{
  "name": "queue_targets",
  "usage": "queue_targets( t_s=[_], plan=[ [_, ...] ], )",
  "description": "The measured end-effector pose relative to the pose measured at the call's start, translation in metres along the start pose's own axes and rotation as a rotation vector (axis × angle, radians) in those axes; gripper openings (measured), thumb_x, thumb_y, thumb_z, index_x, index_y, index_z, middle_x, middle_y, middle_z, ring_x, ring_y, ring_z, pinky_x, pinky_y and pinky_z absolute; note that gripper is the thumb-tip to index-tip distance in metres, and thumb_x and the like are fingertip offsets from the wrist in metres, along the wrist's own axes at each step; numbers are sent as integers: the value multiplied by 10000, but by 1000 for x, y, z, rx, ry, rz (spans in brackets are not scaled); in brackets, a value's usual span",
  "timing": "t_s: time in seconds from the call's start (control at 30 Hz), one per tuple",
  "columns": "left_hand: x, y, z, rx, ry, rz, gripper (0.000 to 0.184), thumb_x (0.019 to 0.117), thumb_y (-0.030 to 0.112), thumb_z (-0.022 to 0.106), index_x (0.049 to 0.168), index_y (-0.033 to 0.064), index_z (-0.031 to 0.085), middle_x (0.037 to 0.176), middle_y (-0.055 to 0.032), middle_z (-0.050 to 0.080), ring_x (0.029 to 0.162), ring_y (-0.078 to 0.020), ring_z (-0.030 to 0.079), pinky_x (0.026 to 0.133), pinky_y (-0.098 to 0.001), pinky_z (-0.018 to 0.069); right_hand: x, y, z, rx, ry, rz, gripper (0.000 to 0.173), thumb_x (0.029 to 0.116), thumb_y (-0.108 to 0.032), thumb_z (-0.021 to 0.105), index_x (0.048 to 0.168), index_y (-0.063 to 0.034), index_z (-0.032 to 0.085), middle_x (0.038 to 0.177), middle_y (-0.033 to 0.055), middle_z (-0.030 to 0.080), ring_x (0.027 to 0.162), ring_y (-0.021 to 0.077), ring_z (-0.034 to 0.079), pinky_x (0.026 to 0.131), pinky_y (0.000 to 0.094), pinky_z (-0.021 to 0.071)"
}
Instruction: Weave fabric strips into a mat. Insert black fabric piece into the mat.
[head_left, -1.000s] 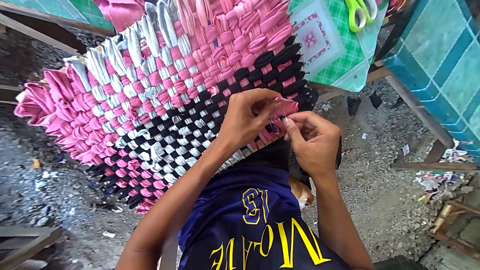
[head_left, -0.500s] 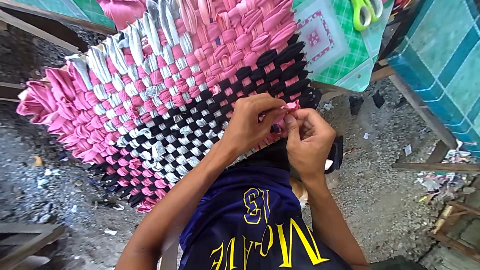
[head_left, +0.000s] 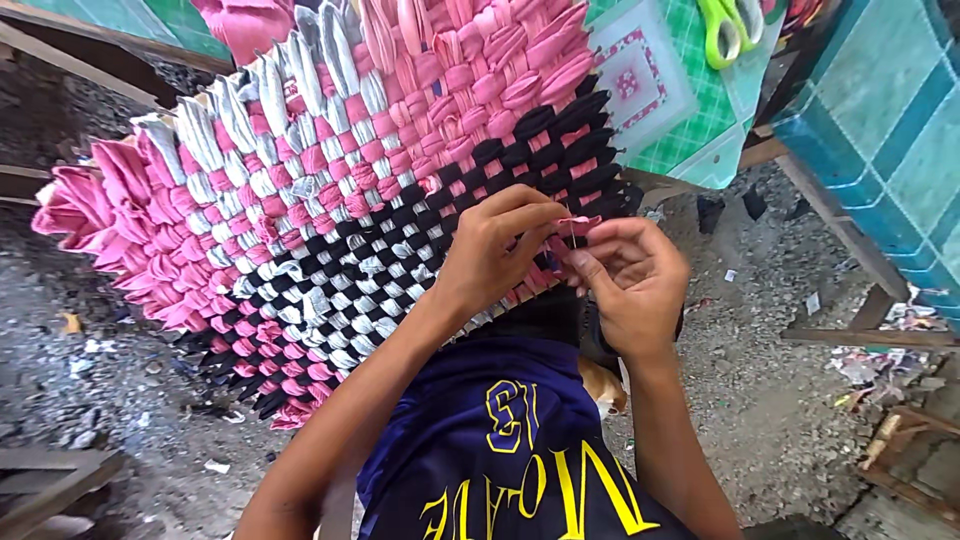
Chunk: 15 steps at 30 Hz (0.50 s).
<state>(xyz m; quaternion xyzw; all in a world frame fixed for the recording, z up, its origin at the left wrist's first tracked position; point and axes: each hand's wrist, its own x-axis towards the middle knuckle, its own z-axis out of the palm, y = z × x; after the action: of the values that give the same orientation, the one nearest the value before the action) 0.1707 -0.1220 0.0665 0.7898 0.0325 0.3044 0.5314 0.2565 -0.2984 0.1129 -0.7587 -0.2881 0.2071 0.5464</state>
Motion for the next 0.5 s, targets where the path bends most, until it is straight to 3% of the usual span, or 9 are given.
queue_targets(
  t_s=[0.1, 0.23, 0.3, 0.4, 0.5],
  plan=[
    [-5, 2, 4, -9, -27, -3, 171, 963, -31, 630, 1051, -18, 776, 1069, -136, 747, 1011, -172, 714, 914, -300, 590, -1, 5, 6, 45, 71, -78, 286, 908, 37, 698, 1081, -77, 501, 892, 37, 680, 703, 141, 684, 582, 276, 600],
    [-15, 9, 13, -46, -32, 2, 175, 942, -55, 629, 1044, -29, 769, 1062, -140, 741, 1011, -195, 702, 918, -319, 584, -2, 6, 14, 52, 146, -100, 351, 865, 77, 707, 1041, -95, 458, 888, 32, 637, 702, 146, 672, 577, 293, 607],
    [-17, 6, 13, -41, -29, 27, 174, 948, -57, 626, 1052, -35, 764, 1081, -145, 742, 1032, -203, 702, 933, -327, 584, -2, 4, 8, -33, 109, -82, 336, 881, 41, 737, 1091, -73, 500, 911, 40, 688, 735, 149, 711, 615, 304, 636],
    [-18, 2, 8, -17, -20, 58, 181, 952, -57, 623, 1066, -35, 762, 1088, -147, 742, 1053, -213, 704, 953, -340, 585, 2, -8, -14, -362, 18, -121, 277, 933, -149, 760, 1164, -53, 640, 1000, 24, 734, 878, 109, 722, 724, 281, 626],
    [-17, -1, 4, -26, 8, 92, 181, 960, -63, 615, 1065, -42, 762, 1087, -164, 744, 1058, -232, 708, 950, -356, 590, 13, -11, -28, -579, 84, -232, 201, 997, -228, 687, 1116, -73, 731, 1058, 57, 713, 1005, 182, 653, 805, 330, 553]
  ],
)
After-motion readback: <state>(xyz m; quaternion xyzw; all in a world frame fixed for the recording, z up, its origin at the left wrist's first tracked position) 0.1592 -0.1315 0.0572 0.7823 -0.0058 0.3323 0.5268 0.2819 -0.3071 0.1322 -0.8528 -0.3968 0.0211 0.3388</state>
